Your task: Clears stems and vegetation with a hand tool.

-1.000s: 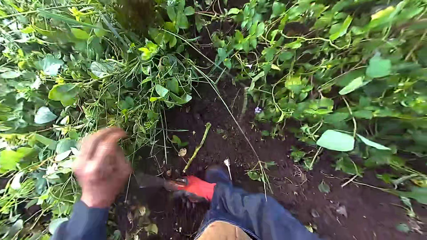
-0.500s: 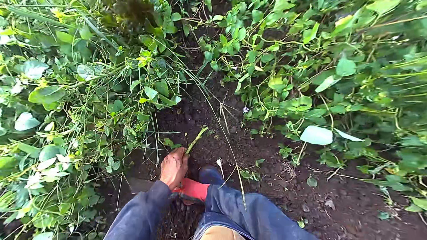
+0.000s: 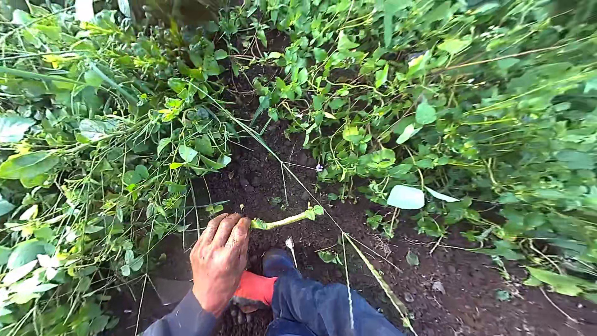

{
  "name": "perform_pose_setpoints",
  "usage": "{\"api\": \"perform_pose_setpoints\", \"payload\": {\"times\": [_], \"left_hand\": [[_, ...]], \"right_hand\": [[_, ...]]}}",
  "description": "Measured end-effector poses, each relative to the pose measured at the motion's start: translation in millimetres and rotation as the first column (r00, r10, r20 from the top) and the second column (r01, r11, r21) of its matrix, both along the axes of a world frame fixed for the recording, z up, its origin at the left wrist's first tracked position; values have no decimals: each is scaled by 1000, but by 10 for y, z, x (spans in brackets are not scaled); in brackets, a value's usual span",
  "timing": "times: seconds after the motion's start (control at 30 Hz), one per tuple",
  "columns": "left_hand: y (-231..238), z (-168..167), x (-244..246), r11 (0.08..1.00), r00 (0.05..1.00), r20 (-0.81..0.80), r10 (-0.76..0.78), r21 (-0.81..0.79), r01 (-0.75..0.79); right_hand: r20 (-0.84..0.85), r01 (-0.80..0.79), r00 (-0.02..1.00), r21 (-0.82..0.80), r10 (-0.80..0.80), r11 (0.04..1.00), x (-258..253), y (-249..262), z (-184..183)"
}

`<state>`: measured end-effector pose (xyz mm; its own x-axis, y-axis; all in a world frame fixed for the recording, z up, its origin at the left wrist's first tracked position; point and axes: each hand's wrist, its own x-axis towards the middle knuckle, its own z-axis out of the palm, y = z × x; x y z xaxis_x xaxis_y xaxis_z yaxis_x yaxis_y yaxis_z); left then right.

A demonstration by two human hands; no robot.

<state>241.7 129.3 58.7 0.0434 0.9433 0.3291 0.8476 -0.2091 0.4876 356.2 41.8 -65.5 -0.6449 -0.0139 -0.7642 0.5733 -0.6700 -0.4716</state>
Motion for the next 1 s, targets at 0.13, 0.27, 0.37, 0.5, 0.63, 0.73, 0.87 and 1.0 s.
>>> {"api": "perform_pose_setpoints", "payload": {"times": [0.13, 0.27, 0.37, 0.5, 0.63, 0.73, 0.87, 1.0], "left_hand": [[33, 52, 13, 999, 1000, -7, 15, 41, -14], [40, 130, -139, 999, 998, -56, 10, 41, -8], [-91, 461, -723, 992, 981, -173, 87, -76, -101], [-1045, 993, -2065, 796, 814, -343, 469, -235, -557], [-2822, 1219, -2716, 188, 433, -697, 572, -402, -896], [-3709, 1202, -2703, -197, 355, -807, 472, -489, -850], [-2997, 926, -2568, 428, 802, -175, 570, -770, -472], [-1747, -95, -2372, 522, 796, 492, 352, -810, 269]], "right_hand": [[3, -20, 1000, -1, 20, 1000, -10, 87, 116], [29, -25, 999, 8, 25, 1000, 2, 41, 21], [28, -35, 999, -18, 35, 999, 34, 98, 154], [74, -49, 996, -62, 54, 997, -15, 120, 168], [176, -102, 981, 126, 79, 987, -9, 148, 290], [235, -260, 956, 392, 177, 882, 139, 348, 646], [281, -198, 958, 511, 56, 836, 253, 673, 1256], [295, -76, 948, 571, -118, 818, -442, 718, 770]]}}
